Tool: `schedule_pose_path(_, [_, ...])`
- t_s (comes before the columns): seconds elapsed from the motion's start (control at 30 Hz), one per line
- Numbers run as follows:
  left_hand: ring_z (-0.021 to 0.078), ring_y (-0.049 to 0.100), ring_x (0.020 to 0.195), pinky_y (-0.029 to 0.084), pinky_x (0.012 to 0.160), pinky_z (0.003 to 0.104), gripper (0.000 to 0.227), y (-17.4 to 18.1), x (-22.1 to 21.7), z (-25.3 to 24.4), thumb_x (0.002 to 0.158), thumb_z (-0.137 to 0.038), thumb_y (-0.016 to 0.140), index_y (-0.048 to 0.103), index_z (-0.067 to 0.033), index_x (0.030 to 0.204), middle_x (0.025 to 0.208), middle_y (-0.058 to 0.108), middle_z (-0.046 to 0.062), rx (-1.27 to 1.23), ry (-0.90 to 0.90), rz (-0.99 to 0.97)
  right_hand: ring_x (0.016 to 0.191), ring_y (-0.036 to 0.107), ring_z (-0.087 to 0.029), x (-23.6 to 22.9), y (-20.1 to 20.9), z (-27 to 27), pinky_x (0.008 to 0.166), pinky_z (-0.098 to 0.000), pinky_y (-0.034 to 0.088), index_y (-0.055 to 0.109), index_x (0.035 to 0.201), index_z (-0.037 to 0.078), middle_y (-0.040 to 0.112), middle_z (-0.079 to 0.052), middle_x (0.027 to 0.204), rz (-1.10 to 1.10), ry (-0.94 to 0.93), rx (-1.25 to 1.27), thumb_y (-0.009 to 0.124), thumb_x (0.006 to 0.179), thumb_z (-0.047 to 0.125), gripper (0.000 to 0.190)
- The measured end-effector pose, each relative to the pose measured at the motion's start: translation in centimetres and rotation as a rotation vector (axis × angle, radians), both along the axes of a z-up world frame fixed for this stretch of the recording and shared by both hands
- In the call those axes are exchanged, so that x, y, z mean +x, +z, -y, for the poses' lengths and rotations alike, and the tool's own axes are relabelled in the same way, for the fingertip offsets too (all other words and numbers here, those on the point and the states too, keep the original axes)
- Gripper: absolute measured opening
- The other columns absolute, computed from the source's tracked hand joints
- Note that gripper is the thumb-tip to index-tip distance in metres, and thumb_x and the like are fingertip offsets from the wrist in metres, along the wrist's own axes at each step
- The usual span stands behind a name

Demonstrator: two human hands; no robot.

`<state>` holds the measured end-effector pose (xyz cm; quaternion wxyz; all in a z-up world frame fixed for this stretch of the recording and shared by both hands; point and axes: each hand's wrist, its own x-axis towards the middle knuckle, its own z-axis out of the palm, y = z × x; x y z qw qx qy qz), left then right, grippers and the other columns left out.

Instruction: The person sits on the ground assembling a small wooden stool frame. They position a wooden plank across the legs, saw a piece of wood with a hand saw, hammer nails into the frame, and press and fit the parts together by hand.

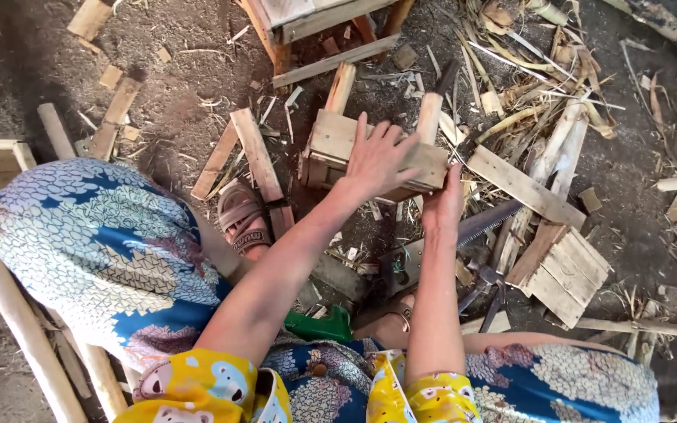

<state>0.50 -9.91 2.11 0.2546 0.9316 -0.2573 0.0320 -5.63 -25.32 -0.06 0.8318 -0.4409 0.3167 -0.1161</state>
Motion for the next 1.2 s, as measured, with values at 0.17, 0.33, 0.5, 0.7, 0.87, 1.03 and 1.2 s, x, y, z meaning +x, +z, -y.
schedule_pose_path(0.17, [0.0289,0.050,0.105,0.014,0.105,0.065,0.088,0.9,-0.9,-1.0,0.065,-0.082,0.054,0.045,-0.0226,0.128,0.102,0.051,0.009,0.023,-0.079,0.081,0.117,0.046,-0.026,0.1,2.5,0.1,0.100,-0.0533,0.032,0.055,0.115,0.017,0.053,-0.005,0.122,-0.063,0.187,-0.100,0.044,0.093,0.051,0.042])
schedule_pose_path(0.33, [0.0271,0.047,0.108,0.014,0.105,0.064,0.090,0.3,-0.1,-0.8,0.063,-0.077,0.063,0.042,-0.0237,0.132,0.106,0.050,0.007,0.050,-0.087,0.062,0.104,0.050,-0.022,0.2,1.8,2.4,0.091,-0.0442,0.038,0.061,0.106,0.020,0.058,-0.002,0.113,-0.049,0.192,-0.124,0.047,0.092,0.049,0.034])
schedule_pose_path(0.5, [0.0293,0.048,0.107,0.011,0.105,0.062,0.084,1.1,0.9,-0.8,0.064,-0.068,0.072,0.048,-0.0187,0.127,0.107,0.051,0.010,-0.030,-0.101,0.019,0.114,0.047,-0.029,0.0,2.1,1.3,0.095,-0.0506,0.035,0.058,0.112,0.017,0.054,-0.006,0.120,-0.020,0.204,-0.200,0.047,0.094,0.047,0.037])
schedule_pose_path(0.7, [0.0280,0.046,0.108,0.010,0.107,0.062,0.083,1.4,0.9,-0.9,0.063,-0.068,0.070,0.047,-0.0182,0.126,0.109,0.050,0.009,-0.086,-0.085,0.022,0.111,0.050,-0.029,-0.4,1.3,1.0,0.098,-0.0595,0.033,0.063,0.115,0.011,0.059,-0.009,0.115,-0.001,0.116,-0.320,0.057,0.093,0.044,0.041])
schedule_pose_path(0.87, [0.0286,0.045,0.110,0.008,0.108,0.064,0.079,2.9,0.5,-1.3,0.066,-0.061,0.074,0.046,-0.0180,0.126,0.111,0.049,0.008,-0.089,-0.086,-0.013,0.118,0.047,-0.028,-1.1,1.5,1.1,0.101,-0.0640,0.028,0.065,0.114,0.011,0.060,-0.009,0.115,0.107,0.190,-0.290,0.062,0.091,0.031,0.031])
schedule_pose_path(1.03, [0.0280,0.045,0.111,0.007,0.109,0.064,0.079,1.9,1.0,-1.3,0.065,-0.059,0.076,0.047,-0.0186,0.126,0.111,0.049,0.007,-0.092,-0.087,-0.024,0.125,0.041,-0.029,-1.9,-0.2,1.2,0.105,-0.0625,0.023,0.067,0.107,0.012,0.051,-0.009,0.130,0.246,0.266,-0.271,0.062,0.088,0.019,0.021])
schedule_pose_path(1.2, [0.0276,0.045,0.111,0.006,0.109,0.063,0.078,1.9,0.8,-1.2,0.065,-0.055,0.077,0.046,-0.0191,0.127,0.111,0.049,0.006,-0.094,-0.088,-0.011,0.128,0.038,-0.028,-2.4,0.6,0.4,0.106,-0.0525,0.029,0.066,0.105,0.006,0.047,-0.013,0.133,0.303,0.325,-0.565,0.062,0.088,0.008,0.018])
